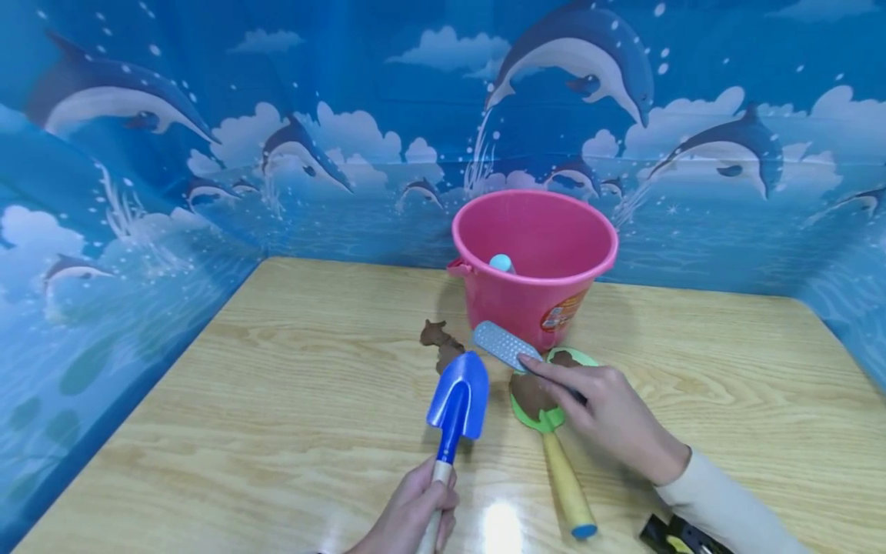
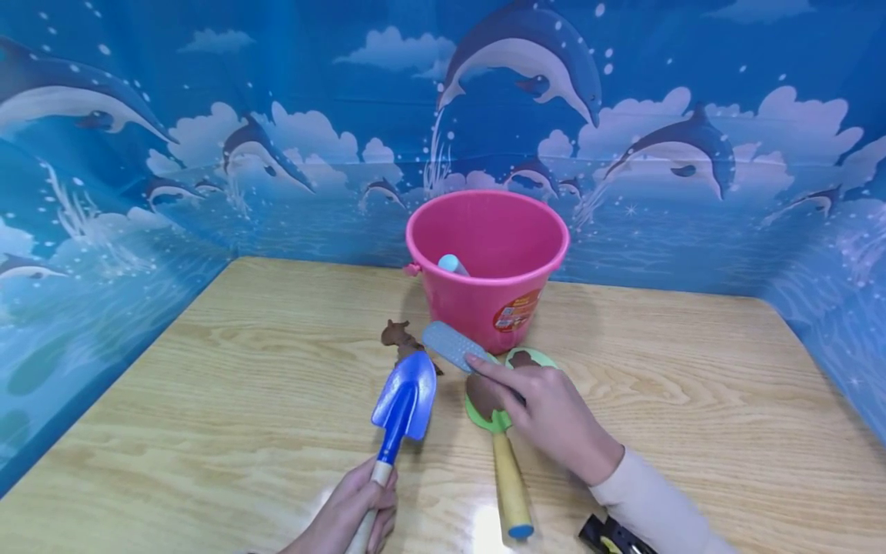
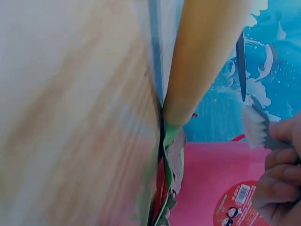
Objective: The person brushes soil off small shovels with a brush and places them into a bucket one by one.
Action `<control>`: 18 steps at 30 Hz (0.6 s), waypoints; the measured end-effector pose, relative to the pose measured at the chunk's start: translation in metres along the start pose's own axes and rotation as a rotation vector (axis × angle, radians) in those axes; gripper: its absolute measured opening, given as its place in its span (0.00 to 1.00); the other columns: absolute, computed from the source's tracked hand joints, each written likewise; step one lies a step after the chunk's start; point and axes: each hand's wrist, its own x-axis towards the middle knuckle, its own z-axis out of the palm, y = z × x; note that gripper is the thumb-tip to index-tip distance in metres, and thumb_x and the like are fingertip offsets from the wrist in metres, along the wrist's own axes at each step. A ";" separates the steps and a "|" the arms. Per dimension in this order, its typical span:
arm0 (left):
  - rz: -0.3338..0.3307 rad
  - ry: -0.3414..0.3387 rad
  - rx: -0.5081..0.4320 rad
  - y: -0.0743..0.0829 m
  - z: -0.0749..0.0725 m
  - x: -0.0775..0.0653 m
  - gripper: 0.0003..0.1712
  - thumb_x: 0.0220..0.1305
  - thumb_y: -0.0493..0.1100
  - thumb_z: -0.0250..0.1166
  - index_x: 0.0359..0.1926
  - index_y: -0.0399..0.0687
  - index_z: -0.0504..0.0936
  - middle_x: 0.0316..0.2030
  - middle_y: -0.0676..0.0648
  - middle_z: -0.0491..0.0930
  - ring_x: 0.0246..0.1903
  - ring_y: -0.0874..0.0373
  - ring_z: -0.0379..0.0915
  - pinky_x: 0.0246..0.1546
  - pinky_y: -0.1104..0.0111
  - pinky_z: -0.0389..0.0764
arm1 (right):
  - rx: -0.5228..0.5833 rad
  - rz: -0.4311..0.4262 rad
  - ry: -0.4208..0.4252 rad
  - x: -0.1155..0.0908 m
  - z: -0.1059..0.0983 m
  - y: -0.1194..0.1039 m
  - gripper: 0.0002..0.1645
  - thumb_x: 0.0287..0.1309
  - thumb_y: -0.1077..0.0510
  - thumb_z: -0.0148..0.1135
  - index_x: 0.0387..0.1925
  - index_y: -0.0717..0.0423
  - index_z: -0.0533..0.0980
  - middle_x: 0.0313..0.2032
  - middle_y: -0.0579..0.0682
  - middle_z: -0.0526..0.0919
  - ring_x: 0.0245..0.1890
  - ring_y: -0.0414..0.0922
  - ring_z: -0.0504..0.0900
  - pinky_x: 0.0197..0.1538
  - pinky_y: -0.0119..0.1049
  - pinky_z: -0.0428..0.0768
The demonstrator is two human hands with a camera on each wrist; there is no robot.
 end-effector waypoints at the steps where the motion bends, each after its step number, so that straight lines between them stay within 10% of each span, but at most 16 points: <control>1: 0.008 0.004 0.007 0.000 0.000 0.000 0.16 0.60 0.36 0.50 0.36 0.21 0.60 0.14 0.54 0.66 0.13 0.67 0.63 0.15 0.79 0.66 | -0.001 0.012 0.008 0.000 -0.001 0.001 0.28 0.49 0.70 0.68 0.55 0.52 0.79 0.20 0.37 0.76 0.18 0.27 0.65 0.23 0.17 0.67; 10: 0.026 -0.008 -0.050 0.003 0.000 0.003 0.10 0.67 0.40 0.54 0.37 0.37 0.64 0.15 0.54 0.70 0.10 0.68 0.67 0.11 0.79 0.72 | 0.017 0.073 0.026 0.000 -0.002 0.002 0.25 0.52 0.68 0.67 0.54 0.54 0.79 0.25 0.44 0.84 0.18 0.27 0.67 0.20 0.17 0.65; 18: 0.022 0.039 -0.029 0.004 0.000 0.004 0.19 0.73 0.47 0.49 0.41 0.30 0.63 0.15 0.52 0.67 0.10 0.64 0.65 0.11 0.77 0.72 | 0.021 0.090 0.017 -0.001 -0.002 -0.001 0.28 0.51 0.69 0.68 0.55 0.53 0.79 0.17 0.35 0.71 0.16 0.27 0.63 0.20 0.17 0.63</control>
